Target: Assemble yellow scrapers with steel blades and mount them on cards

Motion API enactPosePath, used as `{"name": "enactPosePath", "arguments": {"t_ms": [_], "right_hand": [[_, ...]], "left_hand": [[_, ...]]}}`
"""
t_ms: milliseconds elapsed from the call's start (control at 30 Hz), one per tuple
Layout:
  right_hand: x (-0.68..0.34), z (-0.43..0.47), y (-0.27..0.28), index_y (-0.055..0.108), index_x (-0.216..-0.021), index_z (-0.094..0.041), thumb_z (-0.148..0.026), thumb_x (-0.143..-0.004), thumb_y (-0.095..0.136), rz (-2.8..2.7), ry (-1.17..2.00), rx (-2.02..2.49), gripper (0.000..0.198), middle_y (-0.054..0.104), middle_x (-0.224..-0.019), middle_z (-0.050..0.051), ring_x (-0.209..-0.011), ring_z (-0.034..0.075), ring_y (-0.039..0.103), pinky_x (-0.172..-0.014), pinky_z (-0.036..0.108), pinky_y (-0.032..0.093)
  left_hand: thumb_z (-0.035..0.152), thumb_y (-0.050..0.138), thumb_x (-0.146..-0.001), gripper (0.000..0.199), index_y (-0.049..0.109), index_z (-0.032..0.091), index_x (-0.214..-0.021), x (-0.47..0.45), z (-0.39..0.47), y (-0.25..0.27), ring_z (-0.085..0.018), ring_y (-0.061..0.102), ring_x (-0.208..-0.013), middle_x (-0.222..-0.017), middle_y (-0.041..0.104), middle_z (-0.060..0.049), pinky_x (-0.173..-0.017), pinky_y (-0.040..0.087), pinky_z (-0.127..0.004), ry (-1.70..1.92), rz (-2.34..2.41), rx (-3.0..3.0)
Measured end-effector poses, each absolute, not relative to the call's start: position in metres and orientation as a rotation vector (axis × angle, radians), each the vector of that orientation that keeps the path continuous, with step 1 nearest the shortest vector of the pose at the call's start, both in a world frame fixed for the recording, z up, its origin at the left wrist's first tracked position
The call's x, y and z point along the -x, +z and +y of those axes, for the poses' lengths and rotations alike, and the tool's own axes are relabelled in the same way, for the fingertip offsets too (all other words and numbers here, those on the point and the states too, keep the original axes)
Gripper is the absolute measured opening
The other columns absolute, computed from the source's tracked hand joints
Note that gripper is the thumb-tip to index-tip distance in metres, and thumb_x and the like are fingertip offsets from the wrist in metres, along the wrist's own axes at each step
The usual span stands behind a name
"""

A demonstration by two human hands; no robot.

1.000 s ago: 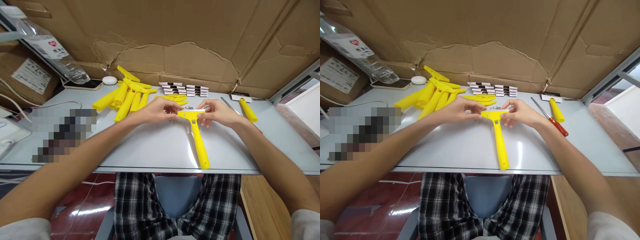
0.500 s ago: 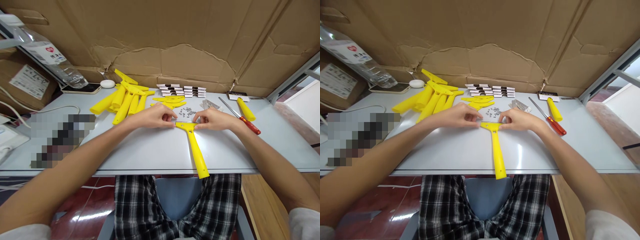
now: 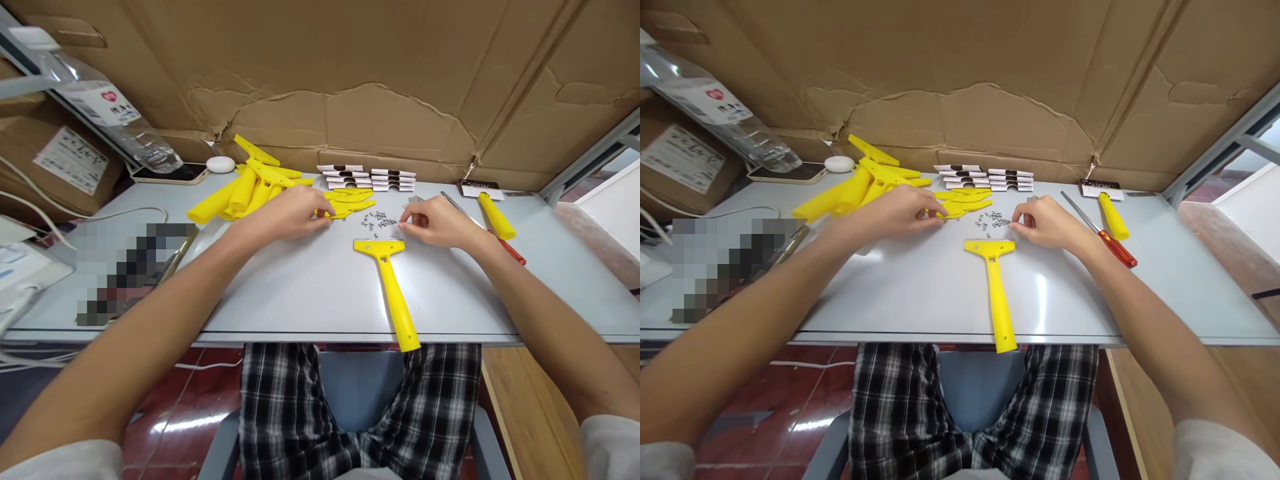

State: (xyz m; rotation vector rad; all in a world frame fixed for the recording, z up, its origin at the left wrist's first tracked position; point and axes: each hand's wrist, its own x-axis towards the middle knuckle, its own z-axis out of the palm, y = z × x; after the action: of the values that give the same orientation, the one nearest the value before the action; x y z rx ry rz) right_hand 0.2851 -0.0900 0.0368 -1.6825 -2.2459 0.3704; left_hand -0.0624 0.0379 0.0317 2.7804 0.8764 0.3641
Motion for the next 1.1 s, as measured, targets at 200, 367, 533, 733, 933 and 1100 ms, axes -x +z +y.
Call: {"name": "enactPosePath", "arguments": {"t_ms": [200,367,533,733,933,1100], "right_hand": [[-0.262,-0.101,0.037,0.089,-0.126,-0.021,-0.060,-0.095,0.082,-2.426,0.598,1.461,0.050,0.073,-0.082,0.002,-0.068,0.005,0.051,-0.077,0.024,0.037],[-0.255,-0.100,0.032,0.091,-0.120,-0.020,-0.061,-0.098,0.080,-2.429,0.592,1.486,0.047,0.075,-0.086,0.003,-0.072,0.006,0.054,-0.078,0.024,0.038],[-0.256,-0.099,0.030,0.090,-0.119,-0.021,-0.053,-0.102,0.075,-2.407,0.534,1.555,0.040,0.075,-0.085,0.003,-0.072,0.006,0.053,-0.078,0.024,0.036],[-0.257,-0.104,0.036,0.090,-0.120,-0.020,-0.055,-0.101,0.073,-2.419,0.540,1.549,0.044,0.073,-0.083,0.003,-0.069,0.006,0.053,-0.075,0.026,0.034],[-0.263,-0.108,0.049,0.089,-0.123,-0.020,-0.037,-0.092,0.074,-2.488,0.541,1.566,0.038,0.073,-0.081,0.001,-0.068,0.007,0.053,-0.078,0.025,0.035],[-0.270,-0.103,0.047,0.088,-0.118,-0.019,-0.029,-0.092,0.072,-2.413,0.417,1.576,0.032,0.072,-0.080,0.002,-0.068,0.007,0.053,-0.080,0.025,0.038]], "left_hand": [[0.036,0.067,-0.096,0.028,0.093,0.030,-0.100,0.056,0.034,0.021,-0.030,0.076,-0.097,-0.101,0.087,-0.009,-0.088,0.055,-0.041,0.366,0.949,-2.816],[0.032,0.063,-0.096,0.031,0.093,0.024,-0.101,0.054,0.032,0.023,-0.035,0.077,-0.100,-0.106,0.087,-0.013,-0.087,0.054,-0.045,0.313,1.011,-2.879],[0.036,0.070,-0.097,0.024,0.090,0.024,-0.095,0.055,0.030,0.024,-0.033,0.076,-0.098,-0.103,0.087,-0.012,-0.091,0.055,-0.043,0.329,1.101,-2.871],[0.036,0.064,-0.101,0.031,0.093,0.023,-0.104,0.054,0.029,0.024,-0.033,0.077,-0.100,-0.111,0.090,-0.012,-0.092,0.056,-0.044,0.258,1.053,-2.851],[0.037,0.060,-0.103,0.038,0.094,0.021,-0.109,0.051,0.027,0.022,-0.034,0.079,-0.103,-0.112,0.089,-0.014,-0.090,0.056,-0.045,0.267,1.022,-2.893],[0.039,0.066,-0.101,0.032,0.092,0.020,-0.103,0.044,0.016,0.024,-0.026,0.076,-0.091,-0.102,0.089,-0.011,-0.089,0.056,-0.041,0.553,0.861,-2.772]]}}
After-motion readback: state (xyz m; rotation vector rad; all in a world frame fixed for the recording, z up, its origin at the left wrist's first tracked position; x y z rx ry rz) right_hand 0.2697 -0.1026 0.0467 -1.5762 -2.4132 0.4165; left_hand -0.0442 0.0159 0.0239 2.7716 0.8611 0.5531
